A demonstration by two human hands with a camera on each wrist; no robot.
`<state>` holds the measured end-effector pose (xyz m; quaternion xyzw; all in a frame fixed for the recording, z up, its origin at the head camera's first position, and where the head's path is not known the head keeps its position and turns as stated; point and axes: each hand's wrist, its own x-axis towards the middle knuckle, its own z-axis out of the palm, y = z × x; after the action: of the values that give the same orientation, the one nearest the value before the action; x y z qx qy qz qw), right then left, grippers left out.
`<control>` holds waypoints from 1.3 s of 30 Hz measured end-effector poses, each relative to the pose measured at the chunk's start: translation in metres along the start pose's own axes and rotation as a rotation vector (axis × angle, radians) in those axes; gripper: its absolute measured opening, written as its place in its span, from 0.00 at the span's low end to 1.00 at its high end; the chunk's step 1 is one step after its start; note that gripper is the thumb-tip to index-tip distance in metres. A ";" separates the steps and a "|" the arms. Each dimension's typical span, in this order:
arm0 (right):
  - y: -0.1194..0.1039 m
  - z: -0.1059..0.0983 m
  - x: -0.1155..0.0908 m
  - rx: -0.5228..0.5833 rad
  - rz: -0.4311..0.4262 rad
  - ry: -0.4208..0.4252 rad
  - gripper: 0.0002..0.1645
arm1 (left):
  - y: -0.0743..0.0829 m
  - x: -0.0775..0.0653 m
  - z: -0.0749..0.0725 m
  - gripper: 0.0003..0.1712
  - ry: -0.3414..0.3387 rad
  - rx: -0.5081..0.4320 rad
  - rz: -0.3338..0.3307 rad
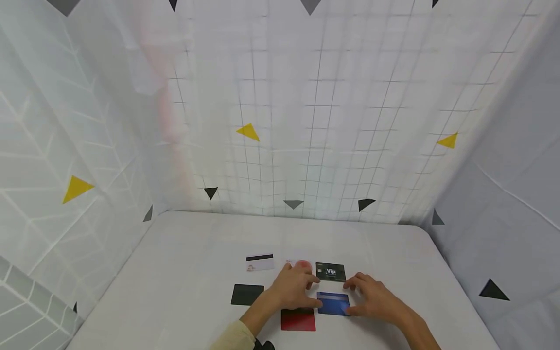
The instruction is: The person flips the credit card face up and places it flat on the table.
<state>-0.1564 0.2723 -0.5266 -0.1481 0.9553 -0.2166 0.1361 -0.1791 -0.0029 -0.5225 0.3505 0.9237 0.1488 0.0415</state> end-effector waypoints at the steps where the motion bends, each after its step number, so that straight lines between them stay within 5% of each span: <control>1: 0.001 0.001 0.000 -0.001 -0.002 -0.003 0.35 | 0.002 -0.001 0.000 0.33 -0.008 0.005 0.000; 14: -0.001 0.003 -0.005 -0.051 -0.059 0.002 0.32 | 0.010 -0.004 0.012 0.33 -0.032 0.087 -0.027; 39: -0.003 0.004 -0.002 0.007 -0.008 -0.030 0.32 | 0.011 -0.003 0.014 0.34 -0.028 0.090 -0.031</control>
<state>-0.1526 0.2687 -0.5284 -0.1547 0.9517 -0.2184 0.1503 -0.1677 0.0067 -0.5329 0.3399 0.9341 0.1016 0.0410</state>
